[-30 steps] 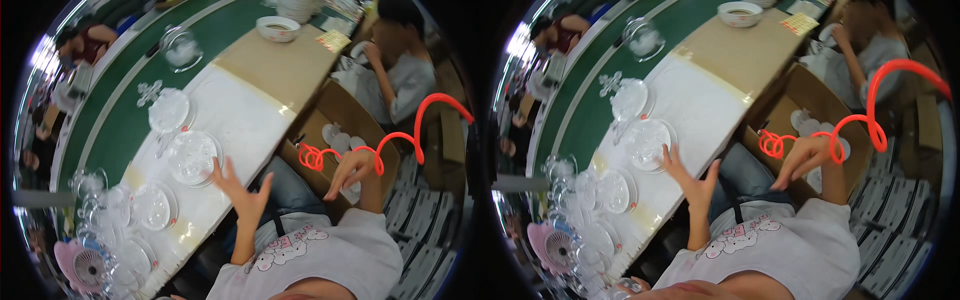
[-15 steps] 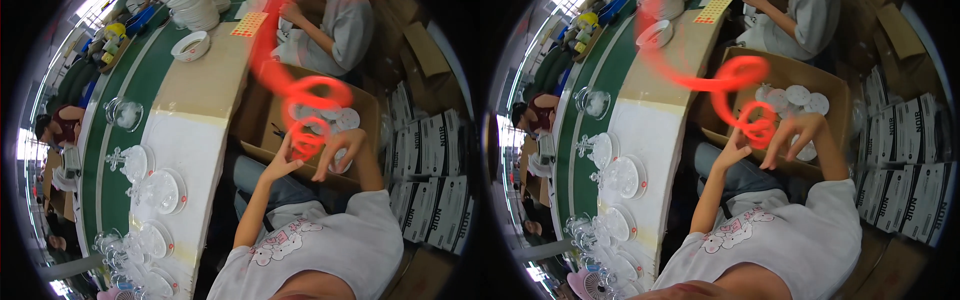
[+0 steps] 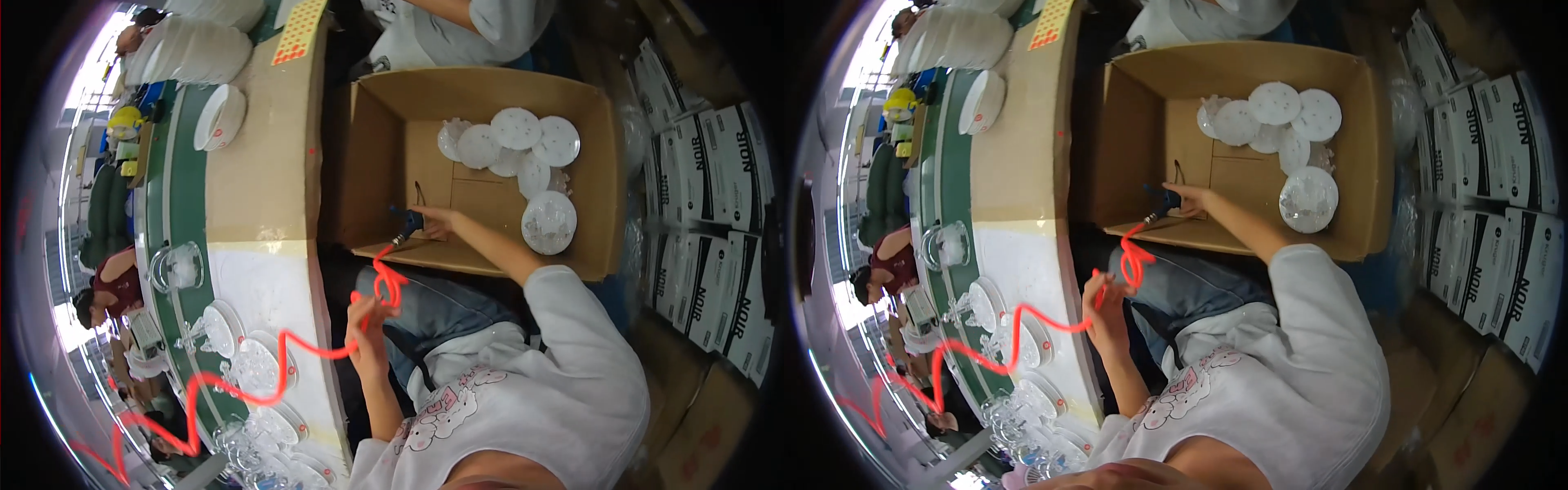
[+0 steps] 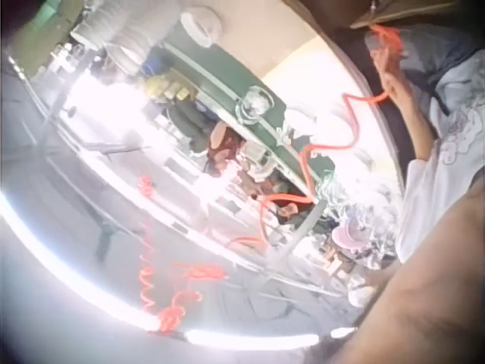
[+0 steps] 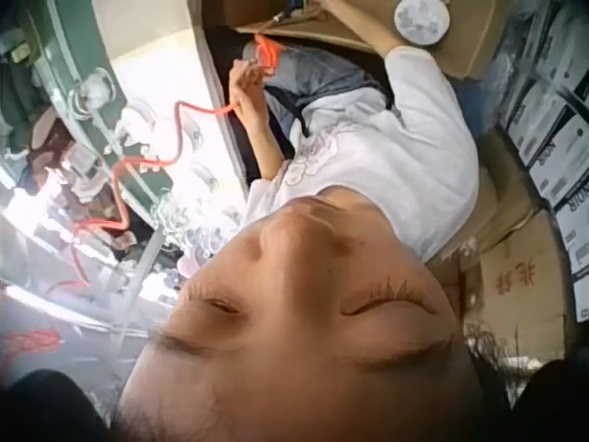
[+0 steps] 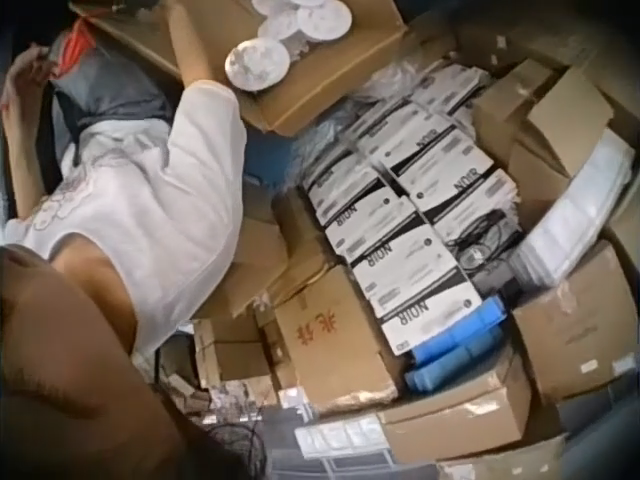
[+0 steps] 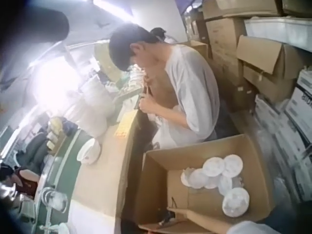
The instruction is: Assembling glass domes onto light bases and using an air duster gun to clean the components in a factory assembly line.
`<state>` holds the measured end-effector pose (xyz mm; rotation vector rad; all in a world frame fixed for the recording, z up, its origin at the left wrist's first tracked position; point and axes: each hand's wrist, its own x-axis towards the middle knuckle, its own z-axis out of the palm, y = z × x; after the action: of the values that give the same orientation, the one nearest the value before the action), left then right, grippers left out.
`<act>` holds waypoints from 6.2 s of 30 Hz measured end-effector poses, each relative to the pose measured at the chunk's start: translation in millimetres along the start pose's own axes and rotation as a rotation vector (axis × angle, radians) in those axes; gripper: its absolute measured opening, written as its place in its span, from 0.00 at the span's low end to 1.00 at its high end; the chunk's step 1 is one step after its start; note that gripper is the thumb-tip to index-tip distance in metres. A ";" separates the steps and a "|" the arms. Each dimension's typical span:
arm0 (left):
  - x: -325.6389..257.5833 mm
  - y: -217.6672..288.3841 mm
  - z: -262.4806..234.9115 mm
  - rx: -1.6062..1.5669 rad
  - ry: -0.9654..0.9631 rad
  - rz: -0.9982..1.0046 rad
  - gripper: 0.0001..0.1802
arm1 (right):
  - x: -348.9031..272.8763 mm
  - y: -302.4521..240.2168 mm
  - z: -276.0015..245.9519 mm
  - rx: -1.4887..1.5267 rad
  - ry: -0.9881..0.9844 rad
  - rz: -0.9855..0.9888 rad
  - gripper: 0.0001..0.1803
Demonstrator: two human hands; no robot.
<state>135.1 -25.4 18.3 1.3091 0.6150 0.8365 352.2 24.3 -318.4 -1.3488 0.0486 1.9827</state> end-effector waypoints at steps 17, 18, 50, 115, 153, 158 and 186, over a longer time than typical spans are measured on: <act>-50.8 28.9 -10.7 -0.322 -0.474 -0.124 0.12 | -101.9 -50.5 140.6 1.216 -0.437 -0.216 0.12; -52.0 32.4 -11.3 -0.322 -0.471 -0.139 0.10 | -113.0 -56.9 152.3 1.286 -0.555 -0.246 0.10; 113.1 -285.8 184.9 0.514 -0.848 -0.797 0.37 | -461.3 66.7 -36.9 -0.187 0.668 -0.274 0.27; 176.4 -313.4 -13.0 -0.347 0.453 -0.671 0.28 | -268.7 -29.5 40.4 -0.828 0.304 -0.344 0.21; 162.9 -322.8 -27.8 -0.444 0.507 -0.890 0.30 | -281.8 -23.3 42.2 -0.681 0.270 -0.308 0.19; 163.8 -328.8 -34.0 -0.587 0.539 -0.884 0.30 | -275.8 -15.4 43.4 -0.919 0.272 -0.328 0.23; 166.8 -312.4 -13.9 -0.783 0.355 -1.006 0.28 | -274.1 -2.3 -1.4 -0.513 0.429 -0.460 0.24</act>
<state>276.5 103.3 -280.1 0.0537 0.9671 0.3648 406.0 -122.5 -93.2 -1.8897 -0.5549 1.3383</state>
